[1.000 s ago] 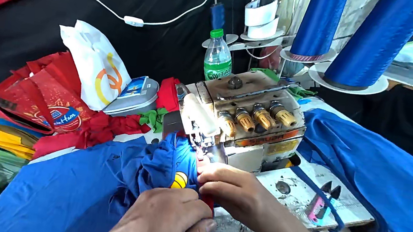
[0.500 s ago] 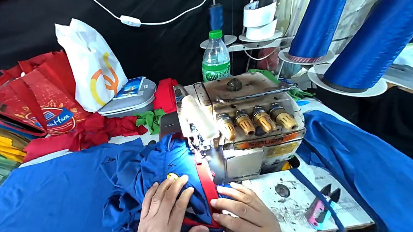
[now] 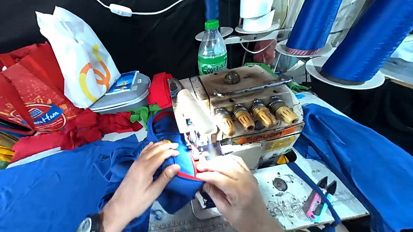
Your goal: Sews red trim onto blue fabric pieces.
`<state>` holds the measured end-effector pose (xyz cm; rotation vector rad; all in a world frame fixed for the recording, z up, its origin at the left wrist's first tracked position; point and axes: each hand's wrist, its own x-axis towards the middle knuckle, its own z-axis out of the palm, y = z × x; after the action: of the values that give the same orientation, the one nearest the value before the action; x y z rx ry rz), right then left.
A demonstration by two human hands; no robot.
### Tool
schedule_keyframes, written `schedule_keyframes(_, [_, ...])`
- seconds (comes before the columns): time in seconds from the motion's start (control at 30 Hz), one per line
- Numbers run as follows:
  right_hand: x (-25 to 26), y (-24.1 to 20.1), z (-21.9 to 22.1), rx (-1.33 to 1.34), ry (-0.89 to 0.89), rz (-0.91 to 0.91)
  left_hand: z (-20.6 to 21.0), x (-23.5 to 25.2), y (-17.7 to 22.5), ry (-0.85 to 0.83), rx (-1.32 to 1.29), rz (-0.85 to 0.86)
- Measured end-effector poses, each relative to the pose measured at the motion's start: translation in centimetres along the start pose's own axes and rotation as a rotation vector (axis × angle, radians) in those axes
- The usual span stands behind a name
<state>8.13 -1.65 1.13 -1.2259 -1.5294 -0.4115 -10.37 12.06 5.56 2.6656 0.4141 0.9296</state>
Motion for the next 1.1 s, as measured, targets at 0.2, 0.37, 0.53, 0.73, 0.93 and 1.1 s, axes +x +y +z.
schedule_keyframes(0.2, [1.5, -0.4, -0.7, -0.017, -0.126, 0.041, -4.4, 1.5, -2.6, -0.239, 0.048, 0.045])
schedule_keyframes(0.37, [1.9, -0.6, -0.8, -0.081, -0.189, 0.013, -8.3, 1.1, -3.1, -0.222, 0.379, 0.230])
schedule_keyframes(0.53, [2.5, -0.8, -1.0, -0.092, -0.251, -0.002, -10.6, 0.4, 4.4, -0.364, -0.058, 0.319])
schedule_keyframes(0.73, [2.8, 0.1, -1.3, 0.045, -0.203, -0.113, -7.8, -0.4, 11.1, -0.473, -0.211, 0.334])
schedule_keyframes(0.93, [2.9, 0.0, -1.8, 0.256, -0.202, -0.269, -6.7, -0.7, 11.1, -0.344, -0.236, 0.306])
schedule_keyframes(1.1, [3.2, -0.4, -1.8, 0.298, -0.198, -0.202, -7.5, -0.7, 10.1, -0.186, -0.287, 0.115])
